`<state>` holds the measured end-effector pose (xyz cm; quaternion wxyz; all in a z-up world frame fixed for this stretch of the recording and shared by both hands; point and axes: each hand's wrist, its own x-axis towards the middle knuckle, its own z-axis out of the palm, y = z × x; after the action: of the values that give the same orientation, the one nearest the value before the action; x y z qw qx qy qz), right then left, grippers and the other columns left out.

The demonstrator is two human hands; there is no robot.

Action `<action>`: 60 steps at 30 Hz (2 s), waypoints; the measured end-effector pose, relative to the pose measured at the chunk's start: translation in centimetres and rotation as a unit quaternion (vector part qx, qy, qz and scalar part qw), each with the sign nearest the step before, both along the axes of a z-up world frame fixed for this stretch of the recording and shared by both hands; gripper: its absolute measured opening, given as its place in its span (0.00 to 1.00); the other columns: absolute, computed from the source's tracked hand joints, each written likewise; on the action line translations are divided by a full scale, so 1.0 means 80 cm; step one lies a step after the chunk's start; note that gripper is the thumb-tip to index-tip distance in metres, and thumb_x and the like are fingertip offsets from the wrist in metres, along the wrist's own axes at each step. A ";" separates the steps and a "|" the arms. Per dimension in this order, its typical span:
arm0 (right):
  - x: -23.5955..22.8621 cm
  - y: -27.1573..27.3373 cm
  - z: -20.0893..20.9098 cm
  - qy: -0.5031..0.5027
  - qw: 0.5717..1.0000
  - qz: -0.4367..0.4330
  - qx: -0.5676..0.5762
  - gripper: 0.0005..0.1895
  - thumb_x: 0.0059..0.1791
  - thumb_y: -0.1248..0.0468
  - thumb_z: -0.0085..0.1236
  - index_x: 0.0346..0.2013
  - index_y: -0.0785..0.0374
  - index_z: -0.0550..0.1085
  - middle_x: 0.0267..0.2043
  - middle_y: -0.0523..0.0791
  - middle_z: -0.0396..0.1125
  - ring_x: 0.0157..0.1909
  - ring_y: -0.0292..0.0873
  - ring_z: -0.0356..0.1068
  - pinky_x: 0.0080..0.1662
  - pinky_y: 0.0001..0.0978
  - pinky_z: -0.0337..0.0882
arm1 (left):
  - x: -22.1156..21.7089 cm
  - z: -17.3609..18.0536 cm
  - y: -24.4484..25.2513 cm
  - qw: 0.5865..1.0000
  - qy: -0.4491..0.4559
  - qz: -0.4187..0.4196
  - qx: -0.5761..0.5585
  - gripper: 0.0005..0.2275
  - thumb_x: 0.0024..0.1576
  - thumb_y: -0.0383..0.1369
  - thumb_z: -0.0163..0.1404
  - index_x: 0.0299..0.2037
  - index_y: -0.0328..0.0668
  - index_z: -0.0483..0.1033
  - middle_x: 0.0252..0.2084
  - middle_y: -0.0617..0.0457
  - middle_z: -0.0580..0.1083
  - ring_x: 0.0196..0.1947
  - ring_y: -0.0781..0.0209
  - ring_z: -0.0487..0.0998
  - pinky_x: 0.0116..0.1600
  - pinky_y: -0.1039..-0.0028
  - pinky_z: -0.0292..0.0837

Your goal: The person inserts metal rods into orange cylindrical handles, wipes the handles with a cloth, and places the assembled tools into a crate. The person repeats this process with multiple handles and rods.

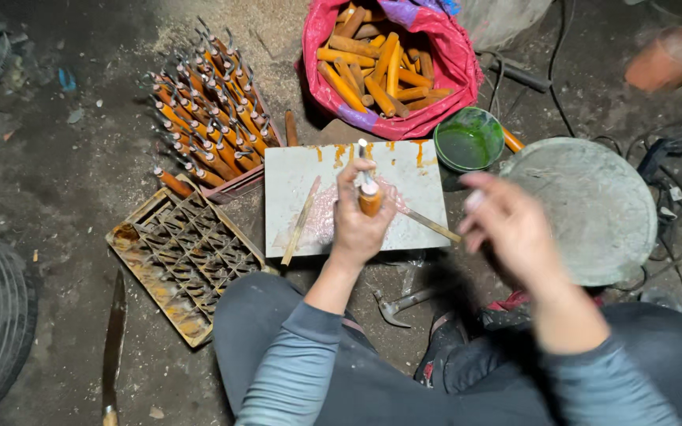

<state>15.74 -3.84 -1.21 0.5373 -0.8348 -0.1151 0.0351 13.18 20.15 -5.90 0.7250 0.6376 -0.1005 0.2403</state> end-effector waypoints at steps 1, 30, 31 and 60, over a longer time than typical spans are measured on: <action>-0.033 0.020 0.005 0.158 0.979 0.018 0.130 0.27 0.52 0.59 0.54 0.67 0.60 0.70 0.29 0.49 0.70 0.25 0.40 0.68 0.30 0.29 0.69 | -0.005 -0.001 -0.005 1.000 -0.018 -0.011 0.001 0.25 0.62 0.18 0.52 0.66 0.48 0.57 0.43 0.53 0.70 0.42 0.66 0.76 0.49 0.72 0.79; -0.131 0.050 0.038 -0.121 0.989 0.086 -0.029 0.34 0.52 0.66 0.58 0.73 0.59 0.61 0.20 0.46 0.62 0.21 0.40 0.63 0.30 0.32 0.69 | -0.045 0.001 -0.041 0.969 -0.072 0.029 0.234 0.29 0.55 0.19 0.59 0.64 0.44 0.57 0.50 0.45 0.76 0.48 0.50 0.84 0.51 0.68 0.81; -0.130 0.051 0.040 -0.178 0.979 0.080 -0.057 0.33 0.52 0.66 0.58 0.72 0.59 0.62 0.24 0.47 0.65 0.24 0.43 0.66 0.32 0.34 0.69 | -0.045 0.001 -0.040 0.968 -0.075 0.028 0.236 0.29 0.55 0.19 0.58 0.64 0.44 0.56 0.51 0.45 0.76 0.48 0.50 0.84 0.51 0.68 0.80; -0.125 0.065 0.046 -0.301 0.949 0.051 -0.073 0.34 0.51 0.64 0.60 0.71 0.63 0.61 0.49 0.53 0.68 0.42 0.52 0.73 0.42 0.39 0.73 | -0.048 -0.008 -0.053 0.985 0.002 0.010 0.174 0.26 0.60 0.23 0.58 0.65 0.47 0.58 0.44 0.51 0.77 0.42 0.63 0.82 0.49 0.72 0.78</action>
<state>5.78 1.33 2.45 0.4129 -0.8364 -0.3110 -0.1822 9.36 15.91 -6.56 0.6006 0.7557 -0.1331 0.2248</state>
